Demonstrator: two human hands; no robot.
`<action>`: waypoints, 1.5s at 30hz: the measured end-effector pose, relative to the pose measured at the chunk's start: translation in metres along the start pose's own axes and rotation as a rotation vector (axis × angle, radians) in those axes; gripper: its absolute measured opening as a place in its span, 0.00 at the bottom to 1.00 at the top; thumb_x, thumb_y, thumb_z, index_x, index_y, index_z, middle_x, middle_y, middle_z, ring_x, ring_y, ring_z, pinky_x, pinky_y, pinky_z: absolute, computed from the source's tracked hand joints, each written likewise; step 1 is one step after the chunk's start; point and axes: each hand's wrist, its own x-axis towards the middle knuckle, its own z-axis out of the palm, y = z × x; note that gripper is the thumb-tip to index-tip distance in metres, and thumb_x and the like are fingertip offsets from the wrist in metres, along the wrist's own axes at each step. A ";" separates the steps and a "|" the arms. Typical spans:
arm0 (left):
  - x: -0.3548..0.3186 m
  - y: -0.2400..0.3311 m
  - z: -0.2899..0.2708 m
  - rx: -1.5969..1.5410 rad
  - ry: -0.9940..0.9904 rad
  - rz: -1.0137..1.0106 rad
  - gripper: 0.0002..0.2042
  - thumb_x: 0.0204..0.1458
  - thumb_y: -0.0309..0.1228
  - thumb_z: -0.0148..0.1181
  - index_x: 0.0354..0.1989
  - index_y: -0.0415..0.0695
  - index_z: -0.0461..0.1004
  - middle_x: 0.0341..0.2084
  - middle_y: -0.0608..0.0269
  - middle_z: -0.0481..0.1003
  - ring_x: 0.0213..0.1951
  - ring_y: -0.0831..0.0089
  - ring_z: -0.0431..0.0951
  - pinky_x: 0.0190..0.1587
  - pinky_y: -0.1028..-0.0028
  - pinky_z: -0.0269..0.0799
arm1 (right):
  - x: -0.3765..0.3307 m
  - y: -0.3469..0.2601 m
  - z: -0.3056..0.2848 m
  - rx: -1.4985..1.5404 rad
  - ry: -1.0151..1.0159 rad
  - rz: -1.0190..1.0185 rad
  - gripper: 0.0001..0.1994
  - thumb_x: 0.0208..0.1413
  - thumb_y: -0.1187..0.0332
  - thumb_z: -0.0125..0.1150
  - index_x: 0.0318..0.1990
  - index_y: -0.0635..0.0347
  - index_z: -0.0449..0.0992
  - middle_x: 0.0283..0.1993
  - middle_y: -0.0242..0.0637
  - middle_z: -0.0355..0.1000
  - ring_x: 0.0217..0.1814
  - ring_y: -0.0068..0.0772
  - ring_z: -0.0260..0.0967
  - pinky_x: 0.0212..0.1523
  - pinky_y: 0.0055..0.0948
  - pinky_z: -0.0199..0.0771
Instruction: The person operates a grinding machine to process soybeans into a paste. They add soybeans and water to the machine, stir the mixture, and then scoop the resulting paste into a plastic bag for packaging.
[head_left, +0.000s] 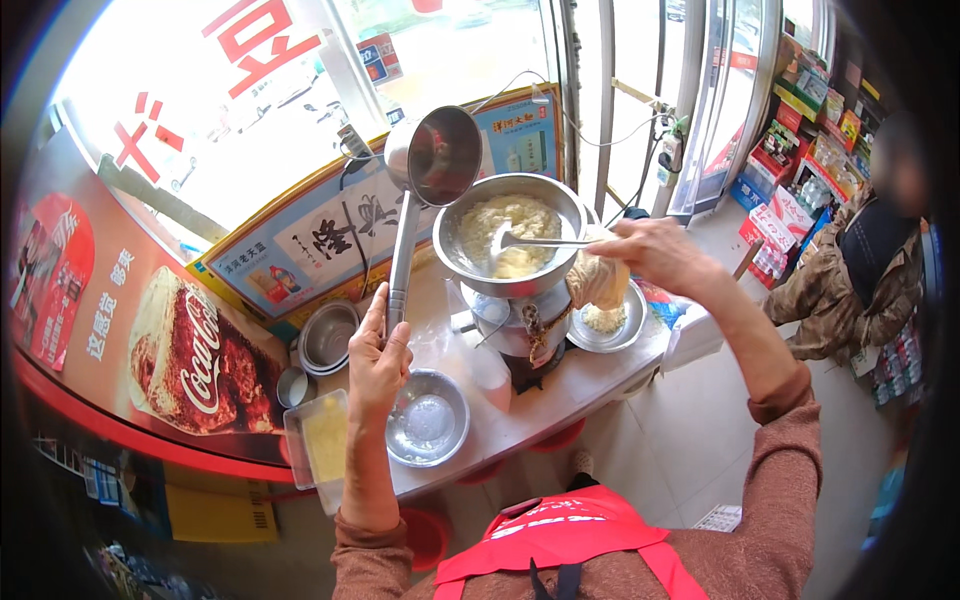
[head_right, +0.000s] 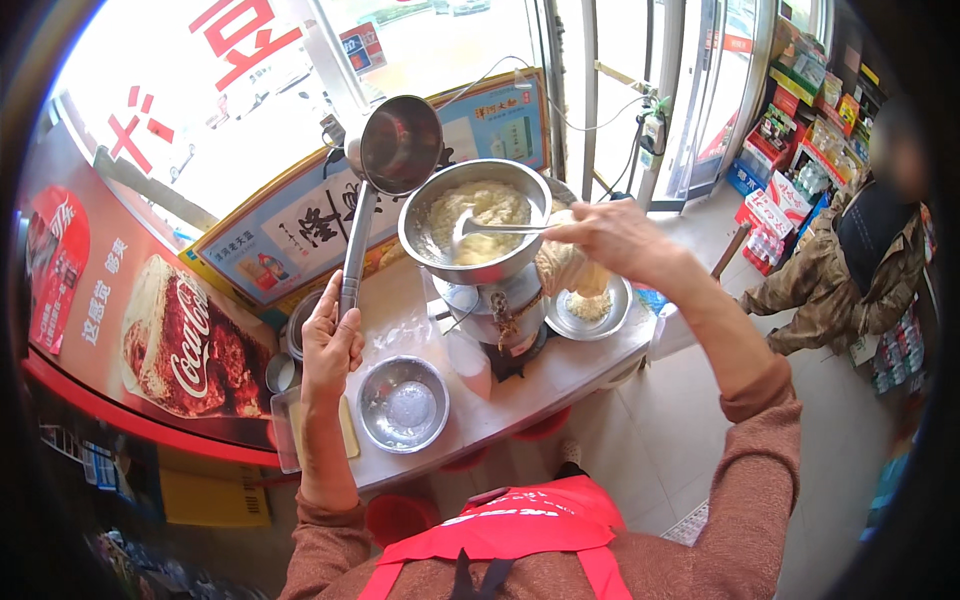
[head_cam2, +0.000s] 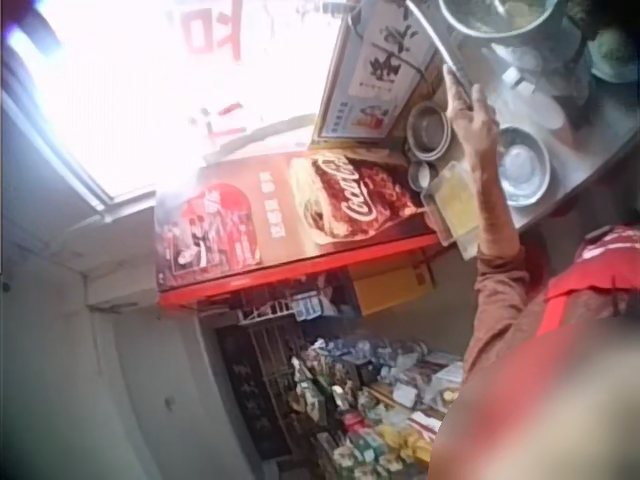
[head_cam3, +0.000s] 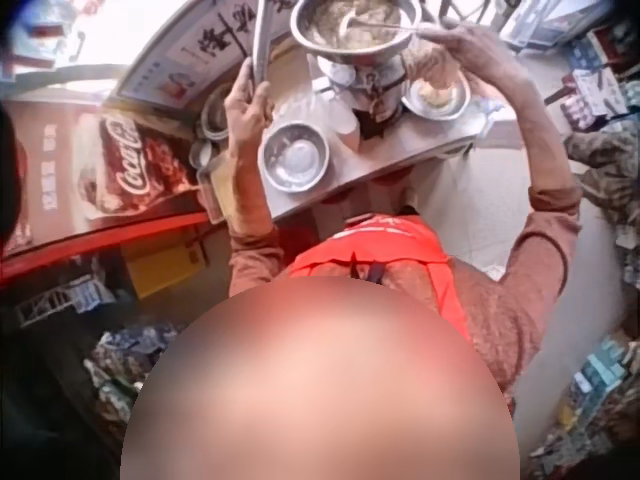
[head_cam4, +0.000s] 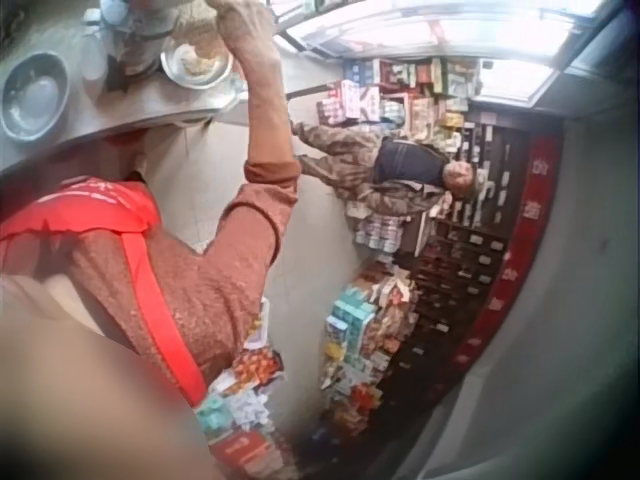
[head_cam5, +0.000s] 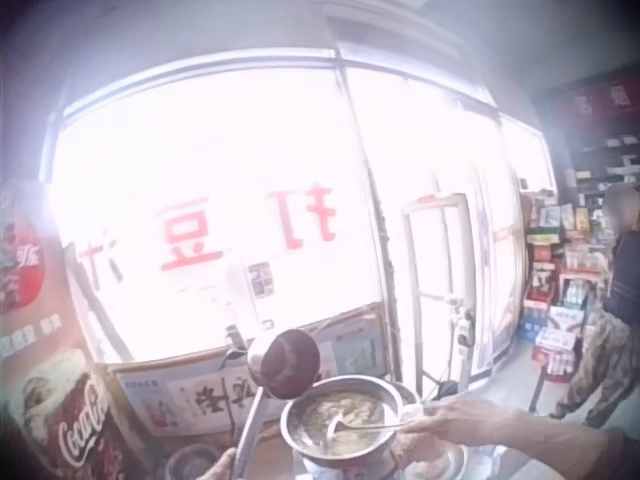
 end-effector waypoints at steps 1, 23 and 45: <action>-0.001 -0.001 -0.001 0.002 0.000 0.001 0.29 0.58 0.22 0.51 0.68 0.35 0.51 0.20 0.75 0.64 0.15 0.88 0.58 0.15 0.84 0.55 | -0.006 0.008 -0.010 -0.019 -0.010 0.033 0.20 0.54 0.70 0.55 0.53 0.34 0.75 0.30 0.34 0.69 0.32 0.36 0.72 0.36 0.37 0.74; 0.002 -0.004 0.010 -0.081 -0.048 0.001 0.29 0.58 0.22 0.51 0.68 0.36 0.51 0.19 0.75 0.63 0.15 0.88 0.59 0.15 0.85 0.53 | 0.011 -0.003 0.001 0.257 0.034 0.302 0.22 0.53 0.67 0.58 0.57 0.49 0.72 0.44 0.45 0.76 0.46 0.44 0.74 0.50 0.39 0.72; -0.001 -0.005 -0.002 -0.066 -0.023 -0.025 0.29 0.58 0.22 0.52 0.68 0.35 0.50 0.21 0.74 0.64 0.16 0.89 0.59 0.15 0.85 0.53 | -0.025 -0.030 -0.034 0.139 -0.093 0.141 0.21 0.53 0.65 0.56 0.57 0.52 0.72 0.41 0.50 0.75 0.42 0.53 0.73 0.46 0.43 0.72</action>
